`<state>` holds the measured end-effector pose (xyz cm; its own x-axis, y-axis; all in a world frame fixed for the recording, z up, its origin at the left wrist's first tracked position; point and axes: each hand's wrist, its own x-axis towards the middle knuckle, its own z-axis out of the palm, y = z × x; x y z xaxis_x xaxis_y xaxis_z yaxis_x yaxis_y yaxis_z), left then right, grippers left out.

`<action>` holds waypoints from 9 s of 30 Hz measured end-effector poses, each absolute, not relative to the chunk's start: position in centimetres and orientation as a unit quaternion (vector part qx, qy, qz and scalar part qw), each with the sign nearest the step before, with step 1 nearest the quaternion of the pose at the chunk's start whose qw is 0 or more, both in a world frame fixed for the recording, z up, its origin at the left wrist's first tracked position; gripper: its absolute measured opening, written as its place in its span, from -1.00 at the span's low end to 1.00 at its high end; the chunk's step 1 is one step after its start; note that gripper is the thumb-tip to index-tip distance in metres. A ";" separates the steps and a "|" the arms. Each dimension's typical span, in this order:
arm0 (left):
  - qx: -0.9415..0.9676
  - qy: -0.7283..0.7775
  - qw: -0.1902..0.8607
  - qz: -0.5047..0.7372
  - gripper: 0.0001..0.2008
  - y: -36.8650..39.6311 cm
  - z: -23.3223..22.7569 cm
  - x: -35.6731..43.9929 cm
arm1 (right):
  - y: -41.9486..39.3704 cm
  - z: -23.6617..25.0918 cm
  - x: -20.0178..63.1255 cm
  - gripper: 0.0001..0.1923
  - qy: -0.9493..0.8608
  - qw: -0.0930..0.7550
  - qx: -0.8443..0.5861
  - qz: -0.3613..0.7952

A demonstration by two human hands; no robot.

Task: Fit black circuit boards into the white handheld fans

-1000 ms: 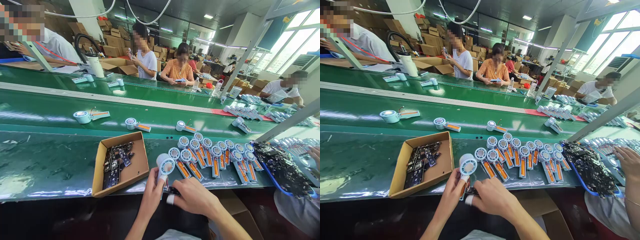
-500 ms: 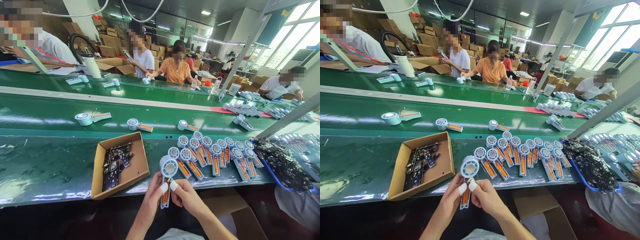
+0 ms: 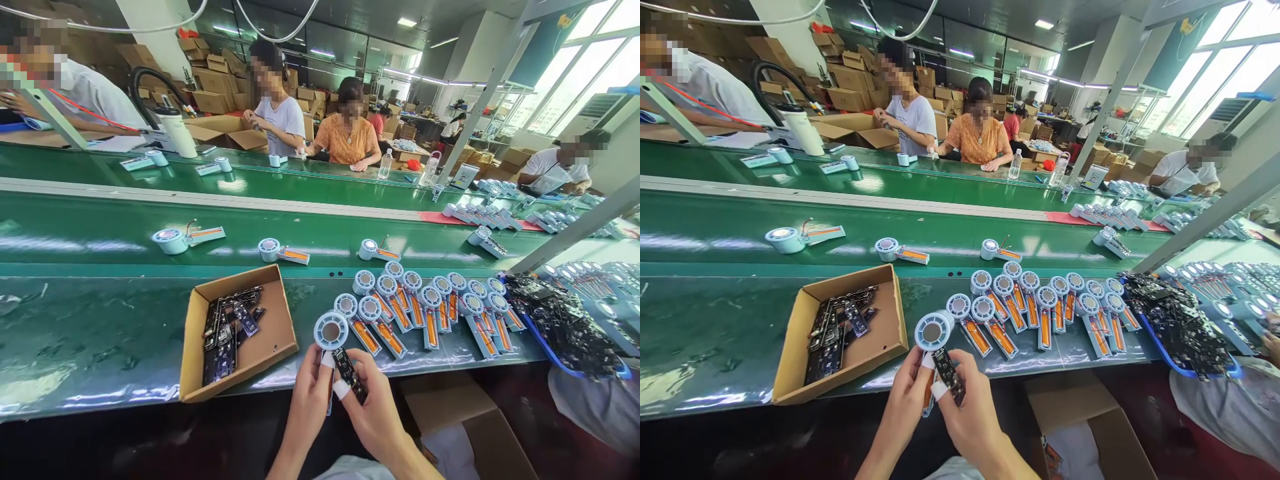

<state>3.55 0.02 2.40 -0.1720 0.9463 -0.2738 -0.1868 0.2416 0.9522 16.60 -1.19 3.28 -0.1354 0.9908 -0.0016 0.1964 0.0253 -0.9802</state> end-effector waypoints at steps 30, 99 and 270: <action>0.315 0.586 0.539 0.517 -0.41 0.0 0.2 5.5 | -1.6 2.4 15.7 -0.23 -0.830 0.077 -0.551 0.046; 0.376 0.562 0.581 0.452 -0.61 0.7 -0.4 5.2 | 5.6 2.6 18.7 -0.75 -0.814 0.224 -0.533 0.057; 0.551 0.544 0.488 0.403 -0.66 0.7 0.2 -0.4 | 4.1 3.3 17.6 -0.81 -0.804 0.280 -0.459 0.255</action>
<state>-0.35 0.72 0.19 0.0835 0.9928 -0.0855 0.2055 0.0668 0.9764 17.65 4.14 3.30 -0.4213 0.8808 0.2160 0.5953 0.4482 -0.6668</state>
